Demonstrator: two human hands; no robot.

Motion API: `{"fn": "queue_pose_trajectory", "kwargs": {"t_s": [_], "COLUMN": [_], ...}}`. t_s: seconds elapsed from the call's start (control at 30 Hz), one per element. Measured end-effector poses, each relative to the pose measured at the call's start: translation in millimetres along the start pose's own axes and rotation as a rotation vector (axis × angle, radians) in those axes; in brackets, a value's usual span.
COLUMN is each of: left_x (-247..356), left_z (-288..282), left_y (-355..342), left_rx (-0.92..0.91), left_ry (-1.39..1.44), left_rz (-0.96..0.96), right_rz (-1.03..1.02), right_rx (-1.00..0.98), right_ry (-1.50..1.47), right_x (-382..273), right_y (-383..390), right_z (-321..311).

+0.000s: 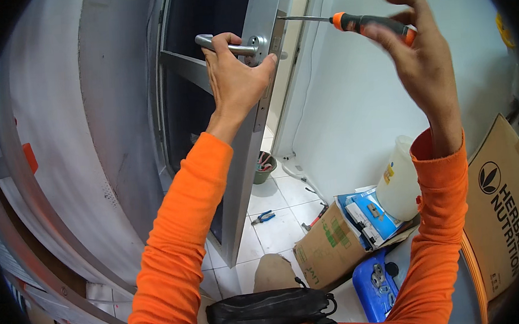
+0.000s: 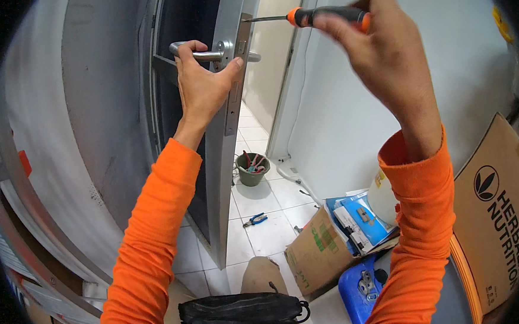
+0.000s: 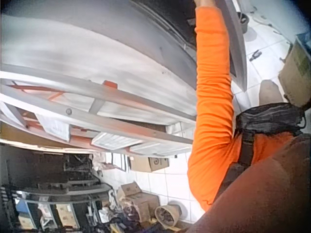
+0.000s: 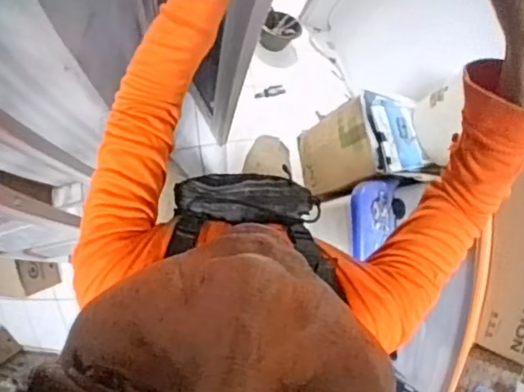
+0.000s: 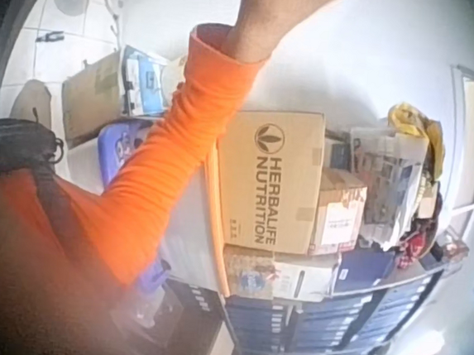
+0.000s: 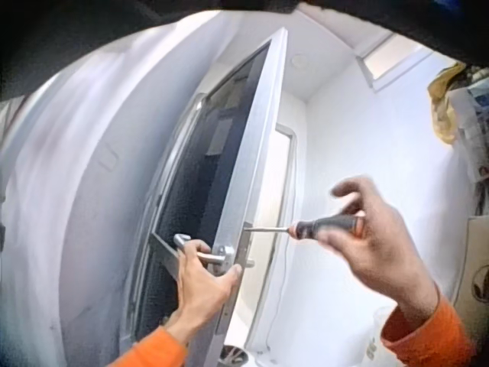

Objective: The person uses a screwdriver to loosen and tighten screws on a door handle and its metal plate. They remove the plate, manipulate the internal lock mechanism, and reattach the plate by tightening the screws.

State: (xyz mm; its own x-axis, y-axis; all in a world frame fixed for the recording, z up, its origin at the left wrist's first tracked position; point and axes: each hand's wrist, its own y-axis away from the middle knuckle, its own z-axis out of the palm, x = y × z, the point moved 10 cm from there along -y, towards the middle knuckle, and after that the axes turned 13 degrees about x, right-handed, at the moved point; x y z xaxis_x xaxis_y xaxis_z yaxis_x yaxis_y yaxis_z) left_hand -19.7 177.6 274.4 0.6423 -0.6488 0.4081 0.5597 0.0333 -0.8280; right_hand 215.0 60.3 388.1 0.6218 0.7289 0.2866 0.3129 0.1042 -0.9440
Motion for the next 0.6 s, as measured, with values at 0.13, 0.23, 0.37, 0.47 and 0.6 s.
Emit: {"fn": "queue_pose_trajectory", "kwargs": {"t_s": [0.13,0.23,0.37,0.47,0.6], "left_x": [3,-1,2,-11,-11], "left_z": [1,4,-2,-9,0], "left_y": [2,-1,-2,-7,3], "left_rx": [0.005,-0.009,-0.052,-0.058,-0.188], "left_ry": [0.029,-0.038,0.031,-0.034,-0.032], "left_rz": [0.009,0.007,0.002,0.021,-0.031], "right_rz": [0.103,0.133,0.343,0.914,1.678], "right_rx": [0.019,0.019,0.228,0.188,0.297], "right_ry": [-0.003,-0.030,-0.193,-0.271,-0.620], "right_x": [31,9,59,124,154], "right_y": [9,20,36,124,399], "right_z": [22,30,-8,-1,55]}}
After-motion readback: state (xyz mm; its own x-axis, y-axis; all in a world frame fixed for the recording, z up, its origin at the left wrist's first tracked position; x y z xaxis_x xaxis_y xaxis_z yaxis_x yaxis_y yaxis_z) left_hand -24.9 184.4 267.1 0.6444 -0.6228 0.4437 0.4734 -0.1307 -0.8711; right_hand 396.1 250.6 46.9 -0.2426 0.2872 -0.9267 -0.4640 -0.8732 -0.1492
